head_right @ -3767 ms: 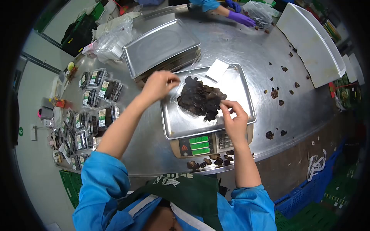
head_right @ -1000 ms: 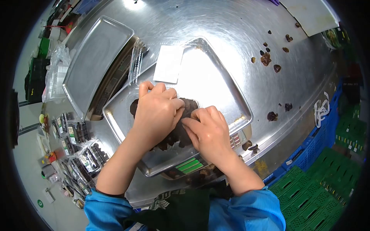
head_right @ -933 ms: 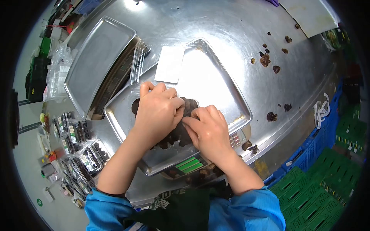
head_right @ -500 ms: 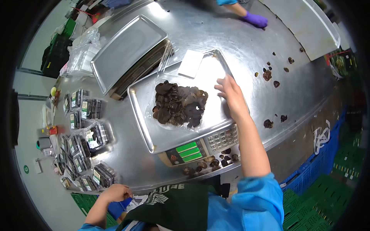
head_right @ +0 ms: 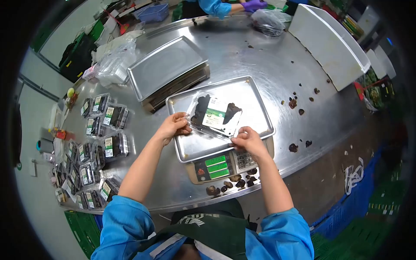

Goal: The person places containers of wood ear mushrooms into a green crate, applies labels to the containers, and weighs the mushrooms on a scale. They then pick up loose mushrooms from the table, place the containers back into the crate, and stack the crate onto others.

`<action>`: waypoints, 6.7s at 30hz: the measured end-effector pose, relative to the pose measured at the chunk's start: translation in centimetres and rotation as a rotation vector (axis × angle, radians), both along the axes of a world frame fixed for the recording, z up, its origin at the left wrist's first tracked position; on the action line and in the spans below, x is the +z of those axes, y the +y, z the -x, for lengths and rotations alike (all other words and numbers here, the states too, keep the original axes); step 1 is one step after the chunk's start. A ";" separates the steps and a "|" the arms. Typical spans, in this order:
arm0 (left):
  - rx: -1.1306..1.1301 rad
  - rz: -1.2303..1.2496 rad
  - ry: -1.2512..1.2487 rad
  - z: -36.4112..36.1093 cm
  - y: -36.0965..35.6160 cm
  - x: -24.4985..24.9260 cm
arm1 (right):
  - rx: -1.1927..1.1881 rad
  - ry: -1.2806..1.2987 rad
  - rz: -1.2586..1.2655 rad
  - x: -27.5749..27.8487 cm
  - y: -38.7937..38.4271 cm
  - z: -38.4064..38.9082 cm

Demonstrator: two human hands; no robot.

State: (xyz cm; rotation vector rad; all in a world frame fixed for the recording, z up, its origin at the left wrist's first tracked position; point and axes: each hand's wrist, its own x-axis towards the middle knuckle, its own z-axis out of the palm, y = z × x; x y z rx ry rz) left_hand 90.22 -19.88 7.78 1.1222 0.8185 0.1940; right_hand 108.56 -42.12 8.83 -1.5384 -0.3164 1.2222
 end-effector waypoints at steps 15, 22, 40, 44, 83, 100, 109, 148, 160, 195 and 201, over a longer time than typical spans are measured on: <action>0.833 -0.027 -0.512 35.1 -6.0 -3.1 | 0.298 -0.363 -0.263 -1.6 -3.6 20.5; 1.014 -0.248 -0.439 45.4 3.8 -7.5 | -0.240 -0.622 0.035 -8.7 -14.2 7.7; 0.647 0.002 0.003 6.0 -11.3 -8.6 | -0.031 -0.240 0.038 -9.0 -5.4 -9.0; 0.810 -0.002 0.036 12.0 -9.4 -6.8 | 0.179 -0.259 0.038 -5.9 -2.7 -4.7; -0.690 -0.900 0.294 -1.7 -24.5 -6.6 | 0.350 -1.132 0.696 -6.2 -20.6 -18.5; -0.556 -0.740 0.181 -22.0 -31.5 -9.1 | 0.451 -0.635 0.204 -10.8 -19.2 -15.8; -0.436 -0.791 -0.044 -38.3 -19.4 -9.8 | 0.219 -0.256 0.107 -7.6 -8.0 -31.8; 0.099 -0.448 0.347 -3.4 -34.7 -4.3 | 0.236 -0.701 -0.500 -0.7 0.6 -22.6; 0.368 -0.368 0.512 21.4 -49.5 -7.2 | 0.526 -0.630 -0.095 -5.8 11.5 8.5; 1.297 0.033 -0.106 71.6 -35.4 -8.1 | 2.557 -0.921 -0.813 -4.0 10.9 76.0; 1.273 -0.335 -0.114 84.8 -28.5 3.3 | 2.289 -0.704 -0.572 -1.8 11.3 88.9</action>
